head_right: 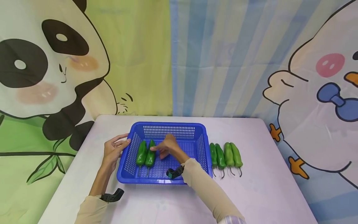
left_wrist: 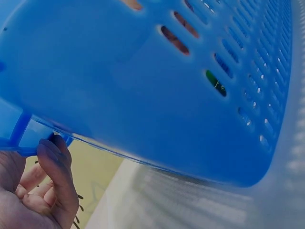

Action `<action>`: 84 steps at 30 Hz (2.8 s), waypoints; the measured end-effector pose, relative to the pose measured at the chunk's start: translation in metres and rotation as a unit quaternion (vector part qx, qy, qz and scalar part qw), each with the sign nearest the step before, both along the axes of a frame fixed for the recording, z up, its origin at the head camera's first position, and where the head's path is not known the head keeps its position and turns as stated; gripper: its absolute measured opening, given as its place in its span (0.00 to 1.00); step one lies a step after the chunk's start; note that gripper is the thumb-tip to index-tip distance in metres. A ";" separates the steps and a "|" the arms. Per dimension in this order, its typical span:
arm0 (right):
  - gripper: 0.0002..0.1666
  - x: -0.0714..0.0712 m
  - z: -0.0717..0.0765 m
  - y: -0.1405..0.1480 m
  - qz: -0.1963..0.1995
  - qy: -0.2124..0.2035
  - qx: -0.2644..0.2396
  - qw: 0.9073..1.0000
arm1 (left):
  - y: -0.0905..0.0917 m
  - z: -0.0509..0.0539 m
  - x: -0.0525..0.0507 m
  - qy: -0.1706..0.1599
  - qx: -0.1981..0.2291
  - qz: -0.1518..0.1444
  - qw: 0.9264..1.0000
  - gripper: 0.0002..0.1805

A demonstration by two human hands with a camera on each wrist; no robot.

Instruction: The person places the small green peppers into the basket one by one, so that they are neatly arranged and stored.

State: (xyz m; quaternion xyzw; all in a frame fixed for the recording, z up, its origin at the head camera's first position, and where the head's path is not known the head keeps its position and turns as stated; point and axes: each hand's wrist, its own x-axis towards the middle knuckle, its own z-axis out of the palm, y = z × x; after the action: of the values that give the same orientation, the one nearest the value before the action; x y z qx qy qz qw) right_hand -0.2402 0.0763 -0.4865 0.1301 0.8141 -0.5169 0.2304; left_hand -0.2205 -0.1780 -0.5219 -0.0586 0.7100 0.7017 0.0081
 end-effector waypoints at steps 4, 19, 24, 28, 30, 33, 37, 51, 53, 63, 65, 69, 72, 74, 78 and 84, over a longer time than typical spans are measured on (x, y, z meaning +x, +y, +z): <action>0.32 0.001 0.006 0.006 -0.001 -0.005 0.009 1.000 | 0.001 0.000 0.000 0.001 -0.001 0.001 1.000 0.25; 0.24 0.004 0.025 0.033 0.020 -0.008 -0.017 1.000 | 0.000 -0.002 -0.001 0.003 0.011 -0.003 1.000 0.25; 0.26 0.005 0.028 0.042 0.031 -0.005 -0.036 0.999 | -0.001 -0.001 -0.001 0.005 0.006 -0.001 1.000 0.25; 0.27 0.005 0.034 0.051 0.034 0.006 -0.030 0.999 | -0.001 0.000 -0.001 0.007 0.003 0.002 1.000 0.25; 0.26 0.006 0.036 0.056 0.031 0.013 -0.025 0.999 | -0.001 0.000 -0.001 0.008 0.003 0.002 1.000 0.25; 0.25 0.008 0.039 0.063 0.032 0.022 -0.011 0.999 | -0.001 0.000 -0.001 0.007 0.008 0.000 1.000 0.25; 0.25 0.012 0.042 0.073 0.030 0.027 -0.009 0.999 | -0.001 -0.001 -0.001 0.006 0.013 -0.002 1.000 0.25; 0.24 0.024 0.049 0.104 0.024 0.052 -0.038 0.998 | -0.001 -0.001 -0.001 0.010 0.013 -0.003 1.000 0.25; 0.24 0.026 0.051 0.107 0.022 0.057 -0.047 0.997 | -0.001 -0.001 -0.001 0.011 0.014 -0.004 1.000 0.25; 0.23 0.027 0.053 0.126 0.021 0.057 -0.081 0.995 | 0.000 -0.002 0.000 0.007 0.010 -0.002 1.000 0.26; 0.23 0.028 0.055 0.131 0.020 0.059 -0.085 0.994 | 0.001 -0.003 0.000 0.005 0.012 -0.004 1.000 0.26; 0.24 0.032 0.060 0.141 0.021 0.069 -0.084 0.994 | 0.000 -0.003 0.001 0.000 0.016 -0.005 1.000 0.26; 0.25 0.035 0.063 0.147 0.014 0.079 -0.088 0.993 | -0.002 -0.002 0.001 -0.005 0.009 -0.002 1.000 0.26; 0.25 0.037 0.063 0.151 0.012 0.086 -0.095 0.992 | -0.004 -0.002 0.001 -0.007 0.002 -0.001 1.000 0.27; 0.26 0.040 0.063 0.162 0.023 0.097 -0.099 0.990 | -0.006 -0.001 -0.001 -0.009 0.000 -0.001 1.000 0.27; 0.31 0.048 0.068 0.182 0.016 0.101 -0.098 0.990 | -0.003 -0.002 -0.002 -0.013 0.001 -0.009 1.000 0.27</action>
State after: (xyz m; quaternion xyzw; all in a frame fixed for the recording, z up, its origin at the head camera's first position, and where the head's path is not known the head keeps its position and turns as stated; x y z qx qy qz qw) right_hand -0.1926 0.2582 -0.4181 0.0406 0.7805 -0.6011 0.1667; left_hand -0.2222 -0.1813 -0.5235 -0.0614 0.7095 0.7016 0.0242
